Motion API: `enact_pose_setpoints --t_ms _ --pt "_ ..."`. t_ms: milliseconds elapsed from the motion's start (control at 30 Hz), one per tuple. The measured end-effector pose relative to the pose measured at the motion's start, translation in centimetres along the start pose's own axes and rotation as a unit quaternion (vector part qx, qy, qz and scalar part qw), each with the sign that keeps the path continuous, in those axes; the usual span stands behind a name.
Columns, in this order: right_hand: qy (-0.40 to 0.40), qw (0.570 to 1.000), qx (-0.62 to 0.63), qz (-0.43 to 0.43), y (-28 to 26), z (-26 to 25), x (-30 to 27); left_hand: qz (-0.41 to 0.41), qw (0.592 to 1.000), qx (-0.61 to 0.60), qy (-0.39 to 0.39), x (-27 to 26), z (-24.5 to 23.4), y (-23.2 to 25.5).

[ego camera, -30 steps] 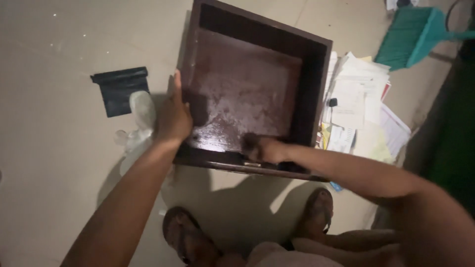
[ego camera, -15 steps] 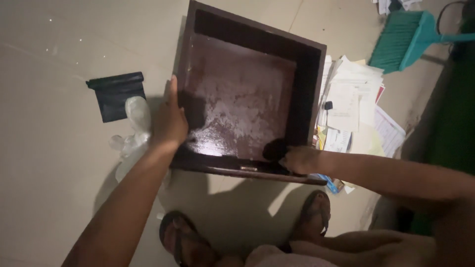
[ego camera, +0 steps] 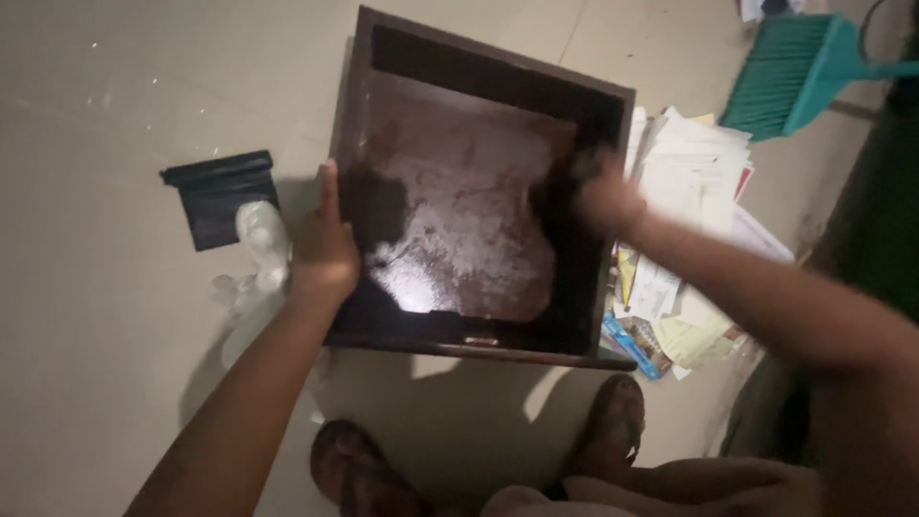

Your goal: Cleaning the inside of a wooden drawer using wet wipes.

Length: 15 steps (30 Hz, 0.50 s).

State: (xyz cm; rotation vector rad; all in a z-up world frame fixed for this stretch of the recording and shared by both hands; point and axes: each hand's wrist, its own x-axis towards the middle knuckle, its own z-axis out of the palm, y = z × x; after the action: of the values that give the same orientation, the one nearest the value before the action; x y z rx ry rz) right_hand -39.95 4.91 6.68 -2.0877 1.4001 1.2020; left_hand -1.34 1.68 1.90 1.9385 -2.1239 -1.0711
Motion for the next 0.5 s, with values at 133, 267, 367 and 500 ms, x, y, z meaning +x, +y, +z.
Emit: enact_pose_setpoints --t_ms 133,267,367,500 --pt "-0.046 0.988 -0.105 -0.099 -1.1 5.0 -4.1 -0.013 1.000 0.003 -0.014 0.8 1.3 -1.9" --pt "0.100 0.944 0.261 -0.178 2.0 7.8 -8.3 0.064 0.996 -0.040 0.045 1.0 1.4 -1.8" --pt "0.065 0.612 0.752 -0.235 1.4 11.8 -8.3 0.029 0.998 -0.044 0.021 0.2 -0.1 -0.4" --pt "-0.253 -0.228 0.902 -0.266 0.2 14.6 -6.4 -0.021 1.000 -0.007 -0.004 0.0 -0.9 0.1"
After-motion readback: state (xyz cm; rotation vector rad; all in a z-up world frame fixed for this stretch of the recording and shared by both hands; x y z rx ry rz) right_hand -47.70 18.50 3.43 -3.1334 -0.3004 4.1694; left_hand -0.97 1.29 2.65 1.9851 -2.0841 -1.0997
